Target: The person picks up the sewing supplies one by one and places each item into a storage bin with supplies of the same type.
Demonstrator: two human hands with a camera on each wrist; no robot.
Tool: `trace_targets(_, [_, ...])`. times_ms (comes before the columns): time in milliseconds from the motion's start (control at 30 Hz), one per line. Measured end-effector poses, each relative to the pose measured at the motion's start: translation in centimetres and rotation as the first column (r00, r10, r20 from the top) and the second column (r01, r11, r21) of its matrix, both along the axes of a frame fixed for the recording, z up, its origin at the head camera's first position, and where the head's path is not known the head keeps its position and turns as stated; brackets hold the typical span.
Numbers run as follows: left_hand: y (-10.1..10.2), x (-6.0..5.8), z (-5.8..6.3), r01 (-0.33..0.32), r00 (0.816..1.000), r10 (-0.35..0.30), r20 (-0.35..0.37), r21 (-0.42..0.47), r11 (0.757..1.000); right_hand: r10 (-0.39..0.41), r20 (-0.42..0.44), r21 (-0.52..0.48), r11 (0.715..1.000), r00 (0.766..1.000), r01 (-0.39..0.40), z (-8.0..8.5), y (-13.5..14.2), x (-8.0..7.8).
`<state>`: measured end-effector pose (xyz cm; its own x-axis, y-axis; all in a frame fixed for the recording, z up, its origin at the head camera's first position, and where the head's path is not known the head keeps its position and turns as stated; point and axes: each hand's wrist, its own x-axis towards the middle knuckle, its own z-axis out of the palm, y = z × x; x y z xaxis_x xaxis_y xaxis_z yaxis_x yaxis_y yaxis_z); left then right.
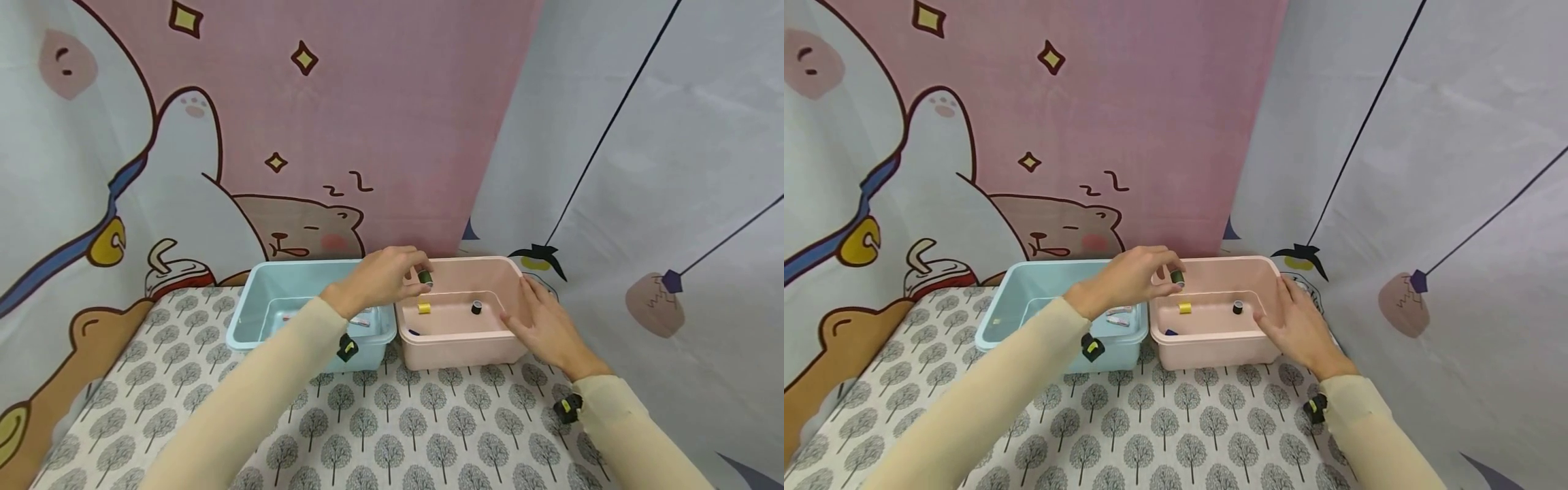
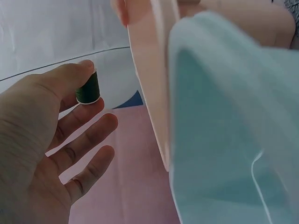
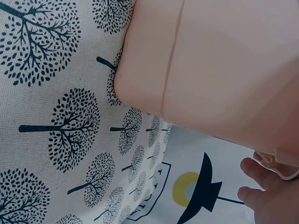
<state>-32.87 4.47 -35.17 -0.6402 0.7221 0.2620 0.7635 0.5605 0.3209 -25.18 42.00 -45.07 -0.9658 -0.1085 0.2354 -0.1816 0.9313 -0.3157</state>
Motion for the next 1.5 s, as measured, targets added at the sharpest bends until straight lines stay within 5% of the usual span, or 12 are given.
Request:
trace_targets(333, [0.5,-1.8,1.6,-0.031,0.999,0.031,0.011,-0.033,0.999,0.003,-0.001,-0.001,1.000,1.000,-0.003,-0.2,0.2,-0.2])
trace_targets(633, [0.8,-3.1,1.8,-0.054,0.997,0.055,0.046,-0.031,0.998,0.001,-0.005,0.002,1.000,1.000,-0.001,-0.3,0.2,-0.2])
trace_targets(1500, [0.3,-3.1,1.1,-0.145,0.988,0.149,0.040,-0.090,0.985,0.003,-0.013,-0.015,1.000,1.000,-0.003,-0.2,0.1,0.0])
